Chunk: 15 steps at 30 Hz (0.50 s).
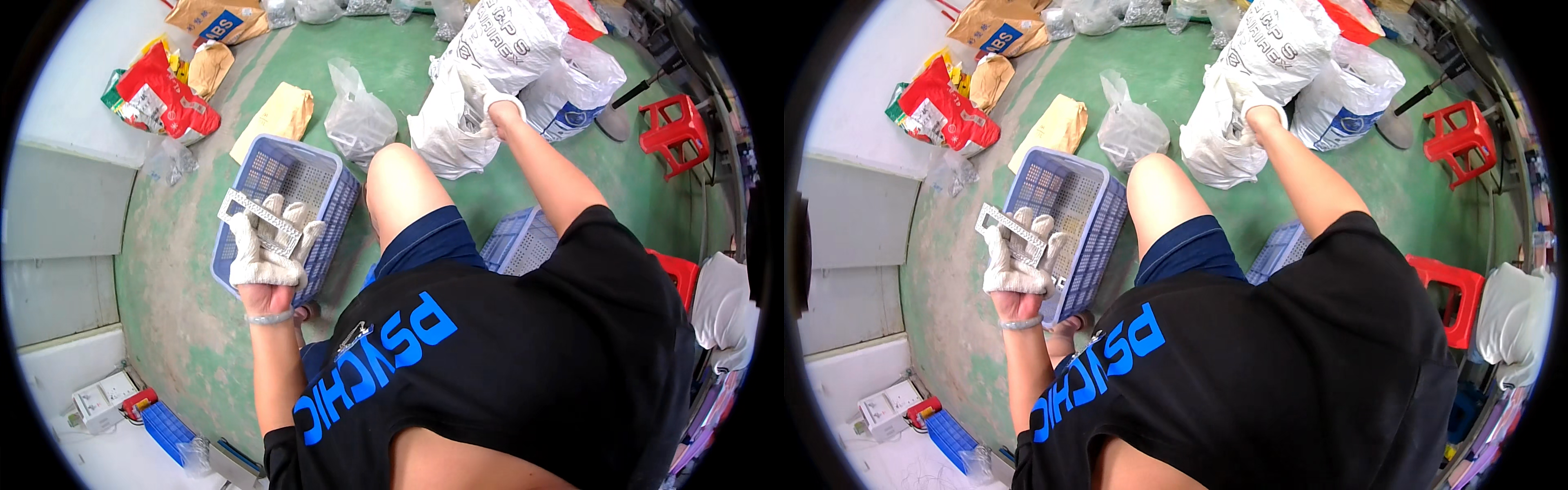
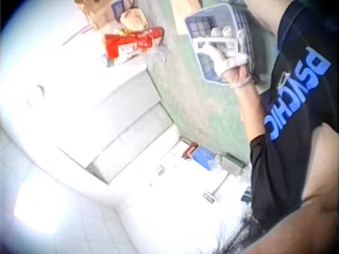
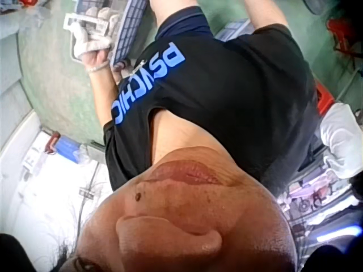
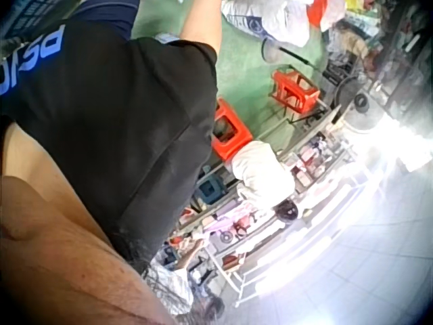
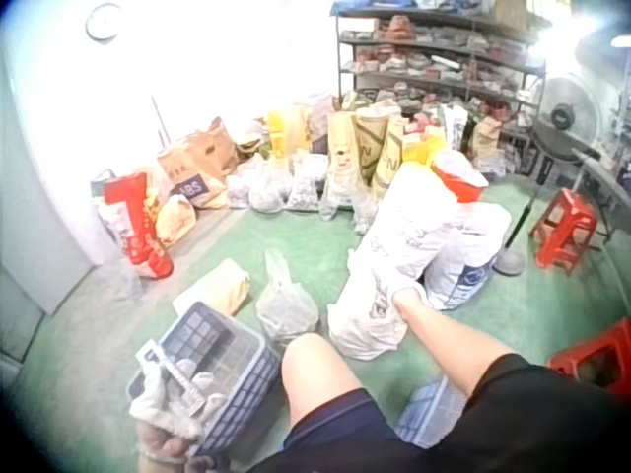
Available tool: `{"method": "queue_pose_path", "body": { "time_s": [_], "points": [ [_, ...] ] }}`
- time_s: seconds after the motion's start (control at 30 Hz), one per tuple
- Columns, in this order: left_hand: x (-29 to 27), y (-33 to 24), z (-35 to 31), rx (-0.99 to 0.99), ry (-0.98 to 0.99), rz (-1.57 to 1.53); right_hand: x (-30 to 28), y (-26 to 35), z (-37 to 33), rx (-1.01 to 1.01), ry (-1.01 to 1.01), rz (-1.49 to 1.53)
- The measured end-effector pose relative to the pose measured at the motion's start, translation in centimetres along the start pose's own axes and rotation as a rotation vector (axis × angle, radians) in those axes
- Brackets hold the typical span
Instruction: The person takes metal rectangular frames from a blue basket and puts them into a white bag by hand.
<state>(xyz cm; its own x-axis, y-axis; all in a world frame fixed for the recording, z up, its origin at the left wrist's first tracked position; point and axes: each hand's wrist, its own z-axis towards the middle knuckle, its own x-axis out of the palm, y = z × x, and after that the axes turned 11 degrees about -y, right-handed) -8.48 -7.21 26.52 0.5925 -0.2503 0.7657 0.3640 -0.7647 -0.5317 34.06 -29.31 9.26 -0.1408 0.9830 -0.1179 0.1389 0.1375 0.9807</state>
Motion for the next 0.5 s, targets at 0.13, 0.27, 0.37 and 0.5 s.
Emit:
{"method": "queue_pose_path", "body": {
  "time_s": [0.13, 0.27, 0.37, 0.5],
  "points": [
    [-0.2, 0.0, 0.3, 0.039, -0.031, -0.02, 0.5, 1.7, -0.7, -0.089, 0.113, -0.349],
    [1.9, 0.1, 0.4, 0.019, -0.022, -0.076, 5.0, 3.5, -2.6, -0.285, 0.199, -0.783],
    [1.4, -0.2, 0.1, 0.044, -0.051, -0.161, 10.3, 7.8, -9.3, -0.716, 0.584, -0.717],
    [1.3, -0.4, -0.4, 0.12, -0.062, -0.144, 13.8, 16.1, -22.8, -0.654, 0.917, -0.318]
  ]
}}
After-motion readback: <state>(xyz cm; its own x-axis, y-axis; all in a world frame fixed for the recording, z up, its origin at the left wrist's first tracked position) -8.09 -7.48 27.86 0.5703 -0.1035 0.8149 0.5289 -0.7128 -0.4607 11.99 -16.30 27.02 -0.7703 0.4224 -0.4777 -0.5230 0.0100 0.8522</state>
